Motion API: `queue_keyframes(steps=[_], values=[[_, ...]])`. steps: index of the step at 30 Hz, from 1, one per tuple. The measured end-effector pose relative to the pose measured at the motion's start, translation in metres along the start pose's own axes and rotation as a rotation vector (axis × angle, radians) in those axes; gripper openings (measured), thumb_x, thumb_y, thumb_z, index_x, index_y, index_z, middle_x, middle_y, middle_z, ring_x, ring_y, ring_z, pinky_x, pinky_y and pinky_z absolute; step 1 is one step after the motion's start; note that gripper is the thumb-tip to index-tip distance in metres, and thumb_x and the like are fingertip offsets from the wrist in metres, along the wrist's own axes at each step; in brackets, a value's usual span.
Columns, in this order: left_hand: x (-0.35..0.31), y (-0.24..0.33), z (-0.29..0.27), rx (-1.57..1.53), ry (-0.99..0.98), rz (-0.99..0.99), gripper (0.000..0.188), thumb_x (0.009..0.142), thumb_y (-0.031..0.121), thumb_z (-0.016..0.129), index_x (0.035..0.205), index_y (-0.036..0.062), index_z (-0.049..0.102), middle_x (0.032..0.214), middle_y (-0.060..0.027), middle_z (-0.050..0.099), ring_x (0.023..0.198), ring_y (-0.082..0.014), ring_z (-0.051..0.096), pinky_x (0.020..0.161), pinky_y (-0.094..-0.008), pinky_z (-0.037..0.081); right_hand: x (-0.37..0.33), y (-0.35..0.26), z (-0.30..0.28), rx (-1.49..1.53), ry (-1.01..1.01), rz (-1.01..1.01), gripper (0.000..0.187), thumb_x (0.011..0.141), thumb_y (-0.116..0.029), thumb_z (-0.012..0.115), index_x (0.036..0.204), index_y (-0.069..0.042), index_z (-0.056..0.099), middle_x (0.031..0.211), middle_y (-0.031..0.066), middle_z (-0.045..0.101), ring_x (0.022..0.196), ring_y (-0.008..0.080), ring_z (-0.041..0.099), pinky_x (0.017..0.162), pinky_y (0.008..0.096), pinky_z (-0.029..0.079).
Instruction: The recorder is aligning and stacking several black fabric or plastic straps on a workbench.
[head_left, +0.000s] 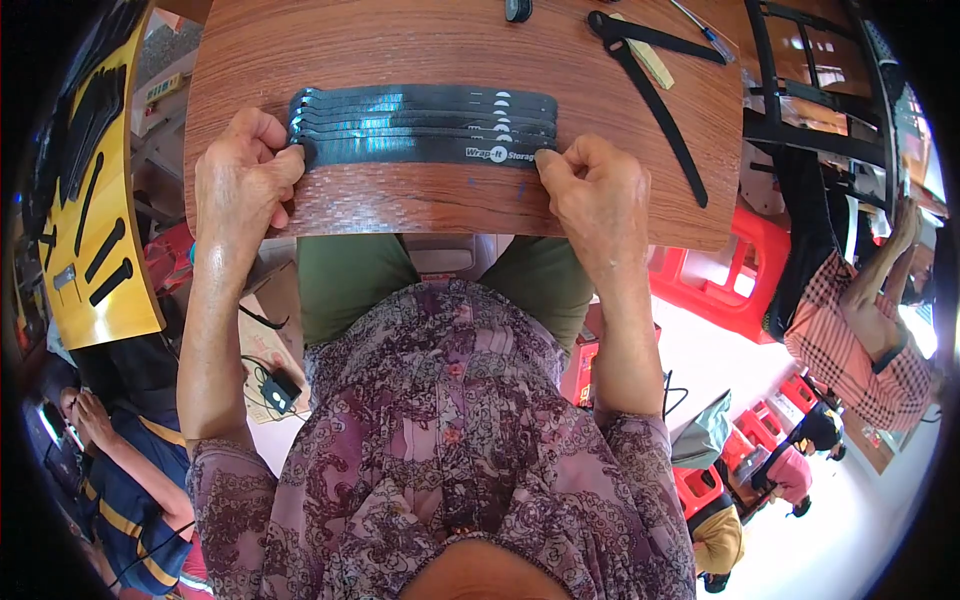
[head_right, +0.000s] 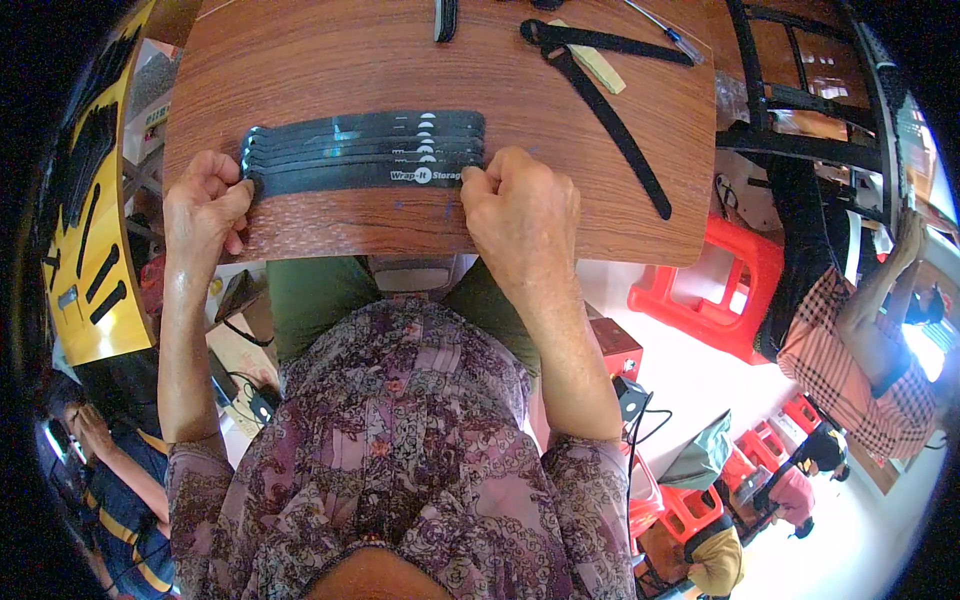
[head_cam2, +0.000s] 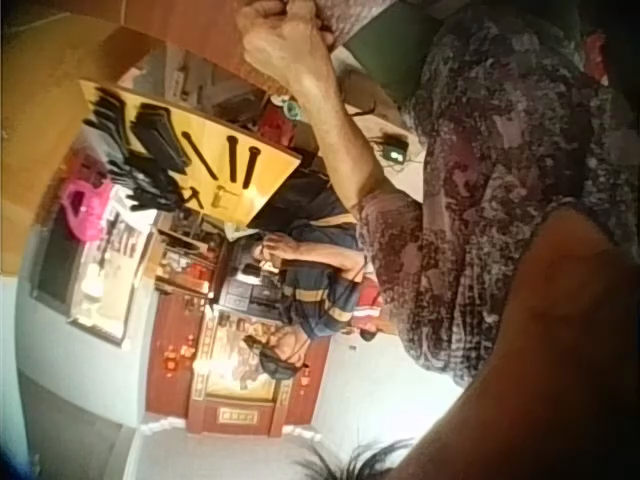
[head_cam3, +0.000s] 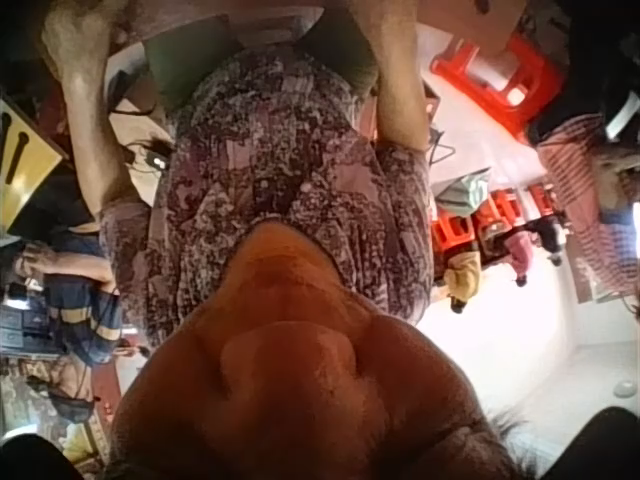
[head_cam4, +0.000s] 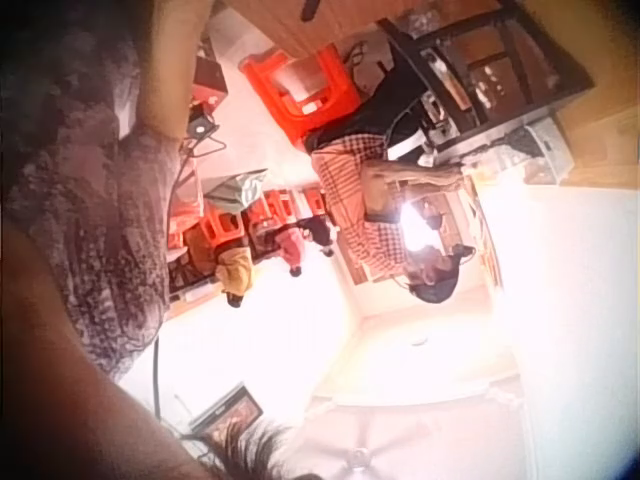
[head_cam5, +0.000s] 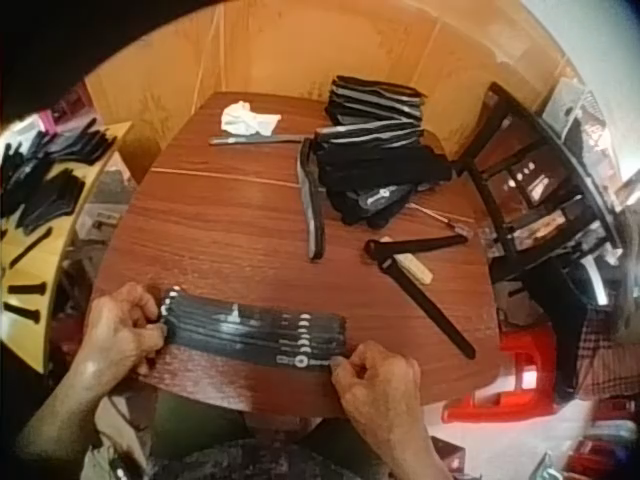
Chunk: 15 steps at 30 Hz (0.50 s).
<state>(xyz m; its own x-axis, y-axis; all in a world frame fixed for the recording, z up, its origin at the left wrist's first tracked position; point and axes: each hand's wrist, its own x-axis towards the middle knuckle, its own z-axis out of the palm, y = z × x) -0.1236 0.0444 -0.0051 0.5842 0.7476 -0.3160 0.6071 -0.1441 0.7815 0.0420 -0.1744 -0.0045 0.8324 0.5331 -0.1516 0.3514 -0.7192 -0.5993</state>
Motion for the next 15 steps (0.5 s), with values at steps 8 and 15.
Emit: queue_keyframes(steps=[8,15], values=[[-0.001,-0.002,-0.007,-0.09,-0.058,-0.026,0.009,0.078,0.004,0.061,0.079,0.001,0.053,0.054,-0.0044,0.052,0.037,-0.0087,0.045,0.032,-0.0232,0.033,-0.001,0.008,0.003,0.012,0.037,-0.046,0.023,0.078,-0.017,0.068,0.067,0.002,0.062,0.048,0.008,0.056,0.043,0.013,0.053,0.043,0.0293,0.04],[-0.002,-0.01,-0.012,-0.132,-0.138,0.015,0.011,0.085,0.006,0.062,0.083,0.0024,0.053,0.059,-0.0029,0.054,0.039,-0.0072,0.045,0.032,-0.0209,0.034,-0.005,0.015,0.0,0.193,-0.006,0.003,0.022,0.082,-0.017,0.067,0.071,0.002,0.062,0.054,0.0052,0.057,0.045,0.0094,0.052,0.041,0.0254,0.038]])
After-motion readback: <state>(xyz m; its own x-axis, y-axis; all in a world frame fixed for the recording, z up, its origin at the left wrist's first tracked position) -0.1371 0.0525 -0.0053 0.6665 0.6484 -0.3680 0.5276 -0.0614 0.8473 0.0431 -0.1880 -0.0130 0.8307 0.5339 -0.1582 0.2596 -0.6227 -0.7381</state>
